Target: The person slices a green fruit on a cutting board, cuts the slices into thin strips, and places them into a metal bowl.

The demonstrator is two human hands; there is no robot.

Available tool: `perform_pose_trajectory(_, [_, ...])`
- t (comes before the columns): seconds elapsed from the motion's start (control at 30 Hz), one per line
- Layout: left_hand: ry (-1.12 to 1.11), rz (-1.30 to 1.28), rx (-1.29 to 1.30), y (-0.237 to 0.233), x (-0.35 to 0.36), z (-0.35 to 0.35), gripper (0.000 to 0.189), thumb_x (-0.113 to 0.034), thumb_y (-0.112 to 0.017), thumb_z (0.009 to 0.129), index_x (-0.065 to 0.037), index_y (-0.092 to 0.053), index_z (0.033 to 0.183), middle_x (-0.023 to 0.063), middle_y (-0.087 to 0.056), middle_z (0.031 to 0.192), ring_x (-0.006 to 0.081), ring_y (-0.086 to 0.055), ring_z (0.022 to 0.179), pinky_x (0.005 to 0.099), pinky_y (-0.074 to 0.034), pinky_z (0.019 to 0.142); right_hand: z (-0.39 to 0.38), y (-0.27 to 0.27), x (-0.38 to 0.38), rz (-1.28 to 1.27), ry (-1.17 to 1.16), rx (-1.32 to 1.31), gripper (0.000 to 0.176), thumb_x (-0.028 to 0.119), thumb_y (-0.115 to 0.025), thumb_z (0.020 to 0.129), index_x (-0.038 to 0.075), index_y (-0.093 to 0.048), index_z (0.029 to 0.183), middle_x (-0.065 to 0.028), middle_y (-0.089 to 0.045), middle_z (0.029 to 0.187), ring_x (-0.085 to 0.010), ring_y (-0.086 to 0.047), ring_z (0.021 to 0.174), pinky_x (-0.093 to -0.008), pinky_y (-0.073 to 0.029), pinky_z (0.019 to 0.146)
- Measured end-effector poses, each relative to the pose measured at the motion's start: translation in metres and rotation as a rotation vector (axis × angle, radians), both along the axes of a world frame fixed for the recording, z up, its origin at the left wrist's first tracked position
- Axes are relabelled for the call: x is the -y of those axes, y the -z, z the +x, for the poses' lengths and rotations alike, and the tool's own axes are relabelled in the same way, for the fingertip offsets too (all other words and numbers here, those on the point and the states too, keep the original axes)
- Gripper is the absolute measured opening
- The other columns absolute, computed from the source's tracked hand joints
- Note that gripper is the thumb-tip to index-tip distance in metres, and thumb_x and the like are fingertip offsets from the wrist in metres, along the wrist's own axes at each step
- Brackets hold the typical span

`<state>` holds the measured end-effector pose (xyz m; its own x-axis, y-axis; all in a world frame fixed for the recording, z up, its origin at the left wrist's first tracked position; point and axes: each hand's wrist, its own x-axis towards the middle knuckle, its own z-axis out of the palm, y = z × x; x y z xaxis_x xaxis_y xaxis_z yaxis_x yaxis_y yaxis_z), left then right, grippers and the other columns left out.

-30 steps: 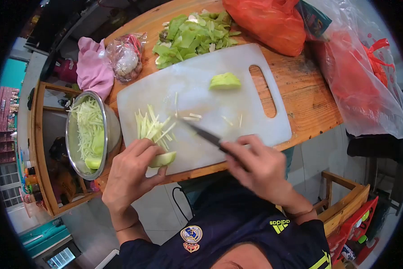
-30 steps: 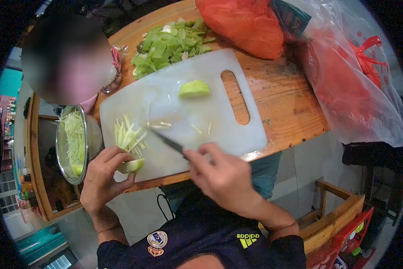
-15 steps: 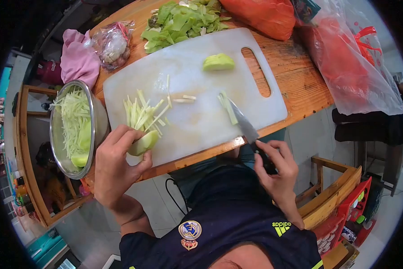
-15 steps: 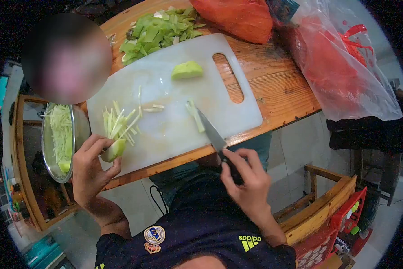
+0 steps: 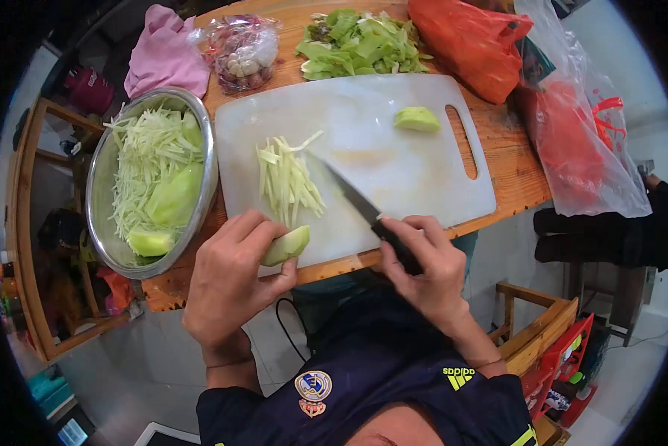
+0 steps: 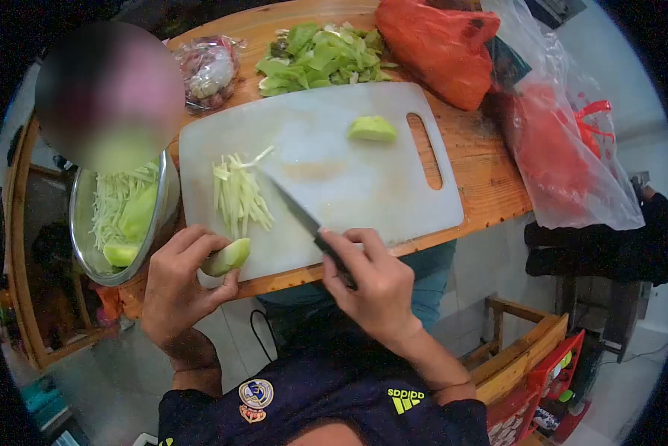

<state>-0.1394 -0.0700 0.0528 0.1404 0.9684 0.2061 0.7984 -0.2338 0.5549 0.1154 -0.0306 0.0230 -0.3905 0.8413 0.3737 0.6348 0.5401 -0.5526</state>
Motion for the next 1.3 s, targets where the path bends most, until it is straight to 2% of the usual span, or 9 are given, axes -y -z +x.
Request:
perform_pose_trajectory(0.1, [-0.006, -0.016, 0.066, 0.003, 0.001, -0.004, 0.030, -0.006, -0.079, 0.068, 0.000, -0.066, 0.094, 0.0121, -0.061, 0.085, 0.0310, -0.064, 0.076, 0.0394, -0.053, 0.067, 0.000, -0.002, -0.008, -0.032, 0.108, -0.005, 0.034, 0.004, -0.078, 0.079, 0.008, -0.072, 0.113, -0.0084, -0.066, 0.096, -0.0223, -0.067, 0.066, -0.0334, -0.054, 0.059])
perform_pose_trajectory(0.4, [-0.136, 0.017, 0.049, 0.003, 0.008, 0.005, 0.029, -0.007, -0.078, 0.069, -0.001, -0.067, 0.094, 0.0118, -0.061, 0.085, 0.0311, -0.065, 0.076, 0.0394, -0.053, 0.067, -0.021, 0.004, -0.013, -0.005, -0.068, -0.053, 0.037, 0.003, -0.078, 0.079, 0.007, -0.071, 0.115, -0.0090, -0.067, 0.097, -0.0228, -0.069, 0.070, -0.0329, -0.053, 0.058])
perform_pose_trajectory(0.5, [-0.165, -0.030, 0.057, 0.005, 0.009, 0.012, 0.028, -0.007, -0.078, 0.069, -0.001, -0.067, 0.094, 0.0118, -0.065, 0.096, 0.0299, -0.067, 0.078, 0.0377, -0.055, 0.069, -0.011, 0.002, -0.022, -0.045, -0.062, -0.103, 0.036, 0.003, -0.077, 0.079, 0.006, -0.072, 0.114, -0.0102, -0.068, 0.094, -0.0229, -0.070, 0.071, -0.0327, -0.054, 0.060])
perform_pose_trajectory(0.57, [-0.172, -0.026, 0.082, 0.001, 0.005, 0.021, 0.027, -0.006, -0.077, 0.069, 0.000, -0.068, 0.094, 0.0124, -0.065, 0.112, 0.0296, -0.069, 0.082, 0.0369, -0.056, 0.073, -0.002, 0.003, -0.030, -0.140, -0.097, -0.131, 0.033, 0.003, -0.077, 0.079, 0.005, -0.073, 0.112, -0.0110, -0.069, 0.093, -0.0228, -0.070, 0.072, -0.0320, -0.054, 0.061])
perform_pose_trajectory(0.67, [-0.125, -0.054, 0.085, -0.001, -0.004, 0.033, 0.026, -0.007, -0.077, 0.069, 0.000, -0.069, 0.093, 0.0118, -0.059, 0.136, 0.0299, -0.071, 0.089, 0.0364, -0.058, 0.078, 0.005, 0.004, -0.037, -0.268, -0.165, -0.221, 0.031, 0.000, -0.075, 0.081, 0.002, -0.074, 0.112, -0.0078, -0.071, 0.091, -0.0099, -0.062, 0.064, -0.0231, -0.047, 0.055])
perform_pose_trajectory(0.8, [-0.048, -0.113, 0.019, -0.002, -0.014, 0.041, 0.024, -0.008, -0.076, 0.069, 0.001, -0.070, 0.091, 0.0096, -0.051, 0.151, 0.0305, -0.071, 0.097, 0.0376, -0.057, 0.082, 0.008, -0.001, -0.046, -0.369, -0.189, -0.254, 0.028, 0.002, -0.075, 0.081, 0.003, -0.074, 0.109, -0.0116, -0.071, 0.092, -0.0205, -0.070, 0.074, -0.0298, -0.054, 0.065])
perform_pose_trajectory(0.9, [-0.078, -0.196, -0.032, 0.001, -0.021, 0.039, 0.026, -0.010, -0.076, 0.070, 0.001, -0.069, 0.092, 0.0074, -0.050, 0.153, 0.0305, -0.071, 0.099, 0.0373, -0.057, 0.084, 0.012, 0.002, -0.054, -0.406, -0.222, -0.293, 0.028, 0.002, -0.074, 0.081, 0.002, -0.074, 0.109, -0.0115, -0.071, 0.092, -0.0202, -0.070, 0.074, -0.0300, -0.054, 0.065])
perform_pose_trajectory(1.1, [-0.207, -0.268, -0.066, 0.004, -0.025, 0.034, 0.030, -0.010, -0.078, 0.069, 0.001, -0.068, 0.095, 0.0116, -0.050, 0.152, 0.0305, -0.071, 0.097, 0.0376, -0.056, 0.082, 0.029, -0.001, -0.064, -0.398, -0.156, -0.292, 0.027, 0.002, -0.074, 0.082, 0.002, -0.074, 0.109, -0.0122, -0.070, 0.092, -0.0232, -0.070, 0.074, -0.0314, -0.055, 0.066])
perform_pose_trajectory(1.3, [-0.183, -0.160, 0.024, 0.000, -0.028, 0.037, 0.031, -0.006, -0.078, 0.069, 0.002, -0.067, 0.096, 0.0136, -0.064, 0.126, 0.0249, -0.071, 0.084, 0.0345, -0.057, 0.073, 0.039, 0.000, -0.065, -0.315, -0.077, -0.160, 0.027, 0.003, -0.075, 0.081, 0.004, -0.073, 0.108, -0.0109, -0.068, 0.092, -0.0266, -0.070, 0.074, -0.0349, -0.056, 0.065])
